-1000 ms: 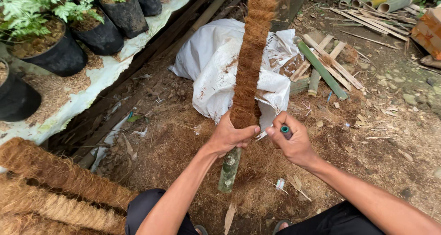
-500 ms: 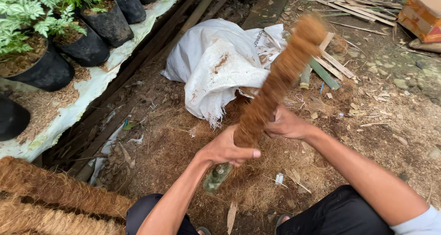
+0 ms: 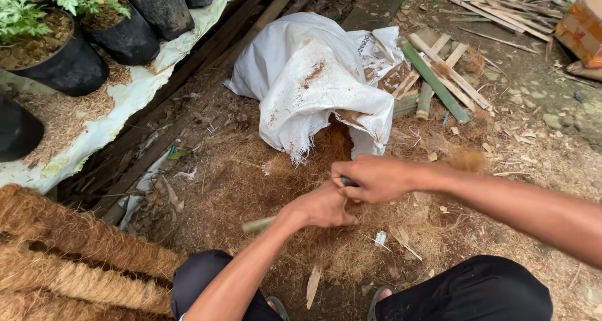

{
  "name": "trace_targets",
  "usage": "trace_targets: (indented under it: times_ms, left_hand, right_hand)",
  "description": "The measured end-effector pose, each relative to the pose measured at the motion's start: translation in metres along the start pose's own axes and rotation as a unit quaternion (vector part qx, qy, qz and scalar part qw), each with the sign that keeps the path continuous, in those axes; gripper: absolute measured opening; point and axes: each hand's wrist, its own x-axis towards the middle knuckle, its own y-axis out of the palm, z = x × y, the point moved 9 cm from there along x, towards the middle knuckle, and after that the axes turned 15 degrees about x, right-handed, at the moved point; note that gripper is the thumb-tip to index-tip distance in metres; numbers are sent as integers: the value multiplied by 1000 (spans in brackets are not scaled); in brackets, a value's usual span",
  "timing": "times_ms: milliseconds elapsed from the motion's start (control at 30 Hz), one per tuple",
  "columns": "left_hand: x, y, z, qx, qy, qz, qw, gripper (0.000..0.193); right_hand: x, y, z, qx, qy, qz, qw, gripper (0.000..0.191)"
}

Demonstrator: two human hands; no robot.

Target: The person sits on the ground and makes a coconut-fiber brush. They pull handfuls of coir fiber from a white sack, wrap the fiber around a bamboo stick, and tie it in place with string, rotating the stick to build up an even fiber layer along its length.

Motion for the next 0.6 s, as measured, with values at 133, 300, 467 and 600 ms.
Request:
trace_targets:
  times_ms: [133,300,467,600]
  left_hand:
    - [0,5,28,-108,-85,26,990,34]
    - [3,-10,33,-340,-13,-42,939,76]
    - [5,-19,42,-361,-1,-99,927,63]
    - [7,-26,50,-409,-16,-180,894,60]
  right_hand:
    - [-1,-3,9,-98,7,-128,987,10]
    - [-26,16,40,-159,-219,-290,918,9]
    - [-32,9,6,-94,-186,-307,928,9]
    - [-56,-17,-2,68,-223,-363,902,11]
